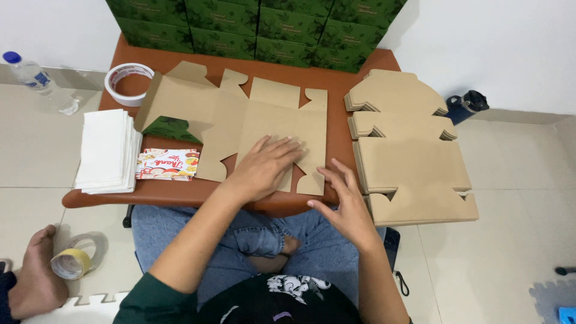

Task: Assembling a decorative cardboard box by folding along pre-scored lines and tucking tabs into slots, then placing a card inside.

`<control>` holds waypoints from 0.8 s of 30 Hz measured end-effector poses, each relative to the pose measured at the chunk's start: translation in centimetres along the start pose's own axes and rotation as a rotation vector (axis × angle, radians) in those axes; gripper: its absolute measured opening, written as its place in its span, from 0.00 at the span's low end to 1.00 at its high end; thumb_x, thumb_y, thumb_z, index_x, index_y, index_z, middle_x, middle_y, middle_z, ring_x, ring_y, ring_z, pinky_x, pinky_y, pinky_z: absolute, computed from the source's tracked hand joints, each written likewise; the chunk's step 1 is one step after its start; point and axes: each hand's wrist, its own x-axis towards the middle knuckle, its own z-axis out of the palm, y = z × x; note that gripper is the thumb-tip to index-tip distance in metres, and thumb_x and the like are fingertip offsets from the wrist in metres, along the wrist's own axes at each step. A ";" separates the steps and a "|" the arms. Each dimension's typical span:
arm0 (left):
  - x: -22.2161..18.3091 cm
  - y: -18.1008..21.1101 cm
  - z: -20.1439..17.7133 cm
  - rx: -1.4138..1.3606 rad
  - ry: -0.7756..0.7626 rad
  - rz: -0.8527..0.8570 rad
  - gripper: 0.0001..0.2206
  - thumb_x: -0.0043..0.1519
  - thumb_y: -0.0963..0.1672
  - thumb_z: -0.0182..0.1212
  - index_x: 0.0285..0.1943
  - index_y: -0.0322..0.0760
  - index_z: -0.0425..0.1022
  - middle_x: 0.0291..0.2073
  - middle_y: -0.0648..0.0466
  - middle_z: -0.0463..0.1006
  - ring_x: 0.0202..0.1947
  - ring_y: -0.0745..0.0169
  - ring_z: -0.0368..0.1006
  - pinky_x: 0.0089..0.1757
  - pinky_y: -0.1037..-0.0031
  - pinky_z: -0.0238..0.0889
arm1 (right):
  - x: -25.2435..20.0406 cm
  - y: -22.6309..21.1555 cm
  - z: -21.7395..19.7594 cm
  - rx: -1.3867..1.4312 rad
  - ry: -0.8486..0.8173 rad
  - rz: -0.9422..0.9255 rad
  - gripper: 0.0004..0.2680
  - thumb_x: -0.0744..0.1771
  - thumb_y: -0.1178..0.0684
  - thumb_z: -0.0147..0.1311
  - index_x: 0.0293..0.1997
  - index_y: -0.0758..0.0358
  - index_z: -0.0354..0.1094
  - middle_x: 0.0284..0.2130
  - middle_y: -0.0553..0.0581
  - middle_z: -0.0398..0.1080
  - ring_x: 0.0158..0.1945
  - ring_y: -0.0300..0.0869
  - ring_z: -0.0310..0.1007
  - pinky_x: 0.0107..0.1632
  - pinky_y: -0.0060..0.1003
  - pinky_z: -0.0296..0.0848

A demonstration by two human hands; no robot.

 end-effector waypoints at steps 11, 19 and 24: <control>1.7 -1.5 1.5 -0.246 -0.170 -0.114 0.27 0.63 0.47 0.40 0.73 0.34 0.59 0.66 0.42 0.68 0.71 0.49 0.59 0.69 0.56 0.35 | 4.0 5.3 2.6 -0.091 0.370 -0.118 0.06 0.66 0.57 0.60 0.46 0.53 0.78 0.34 0.53 0.77 0.38 0.47 0.79 0.39 0.39 0.77; 1.6 -1.0 1.2 -0.320 -0.015 -0.100 0.29 0.66 0.43 0.53 0.77 0.40 0.51 0.72 0.37 0.54 0.67 0.32 0.59 0.63 0.50 0.51 | 7.7 5.1 3.2 -0.219 0.416 -0.037 0.20 0.63 0.60 0.63 0.62 0.66 0.64 0.44 0.68 0.71 0.46 0.58 0.73 0.45 0.52 0.74; 1.6 -2.1 3.4 -0.147 -0.053 -0.030 0.20 0.67 0.42 0.46 0.69 0.36 0.68 0.68 0.43 0.66 0.71 0.50 0.58 0.66 0.58 0.43 | 5.5 7.5 3.4 -0.319 0.241 -0.301 0.13 0.66 0.69 0.48 0.53 0.65 0.74 0.51 0.63 0.75 0.60 0.54 0.71 0.65 0.47 0.65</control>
